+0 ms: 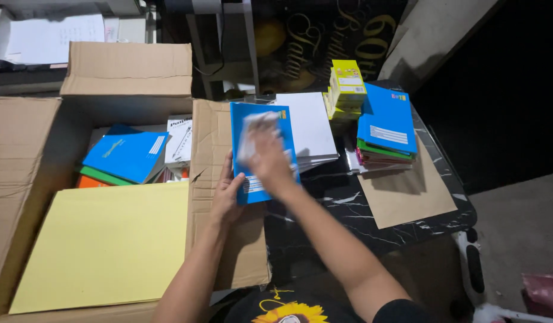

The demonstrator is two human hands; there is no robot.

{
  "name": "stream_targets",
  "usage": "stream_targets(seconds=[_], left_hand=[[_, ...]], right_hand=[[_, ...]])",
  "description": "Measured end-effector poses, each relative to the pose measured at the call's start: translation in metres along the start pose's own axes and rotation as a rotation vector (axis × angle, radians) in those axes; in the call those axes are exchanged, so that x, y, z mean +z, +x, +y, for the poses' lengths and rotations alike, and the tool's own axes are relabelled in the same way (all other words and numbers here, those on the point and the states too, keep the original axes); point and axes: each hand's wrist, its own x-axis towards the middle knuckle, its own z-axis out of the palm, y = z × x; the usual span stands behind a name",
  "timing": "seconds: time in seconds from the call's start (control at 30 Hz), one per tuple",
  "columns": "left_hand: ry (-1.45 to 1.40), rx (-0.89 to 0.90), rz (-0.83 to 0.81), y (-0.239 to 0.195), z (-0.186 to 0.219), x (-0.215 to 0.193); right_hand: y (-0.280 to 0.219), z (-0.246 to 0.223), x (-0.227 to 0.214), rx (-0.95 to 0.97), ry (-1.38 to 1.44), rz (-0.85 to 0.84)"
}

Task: The person is wiping notebooks with a white cloth and stacking them onto a table from a cardboard box.

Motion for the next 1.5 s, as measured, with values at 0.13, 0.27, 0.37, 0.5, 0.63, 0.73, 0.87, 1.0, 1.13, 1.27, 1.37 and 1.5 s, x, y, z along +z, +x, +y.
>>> stream_targets(seconds=[0.13,0.27,0.37,0.5,0.63,0.73,0.87,1.0,1.13,1.27,1.37,1.5], left_hand=[[0.130,0.016,0.024,0.031,-0.082,-0.132],[0.111,0.045,-0.014,-0.004,0.002,-0.013],[0.097,0.013,0.013,-0.009,0.010,-0.005],[0.044,-0.027,-0.012,0.038,-0.108,-0.181],[0.022,-0.044,-0.004,-0.007,-0.013,-0.038],[0.263,0.023,-0.017,-0.003,0.003,-0.013],[0.288,-0.005,-0.014,-0.001,0.000,-0.008],[0.078,-0.107,0.023,-0.002,0.013,0.009],[0.296,0.034,-0.096,-0.007,0.013,0.001],[0.365,-0.166,-0.055,-0.001,0.009,0.002],[0.417,-0.299,0.037,0.008,-0.013,-0.021],[0.300,-0.114,0.102,0.016,0.000,-0.017]], right_hand=[[0.001,-0.020,0.009,-0.243,-0.272,-0.016],[0.032,0.039,0.007,-0.087,-0.412,0.054],[0.020,0.033,0.007,0.105,-0.213,0.011],[-0.009,-0.042,0.007,-0.250,-0.241,-0.056],[0.022,-0.006,0.007,-0.340,-0.383,0.051],[0.055,0.033,-0.003,-0.027,-0.223,0.147],[0.032,0.024,0.021,-0.062,-0.129,0.194],[0.026,-0.012,0.017,-0.156,-0.262,0.131],[0.070,0.033,-0.019,-0.156,-0.367,0.431],[0.088,0.040,-0.032,-0.046,-0.335,0.122],[0.080,0.013,-0.024,-0.240,-0.193,0.251],[0.069,-0.007,-0.032,-0.353,-0.168,0.585]])
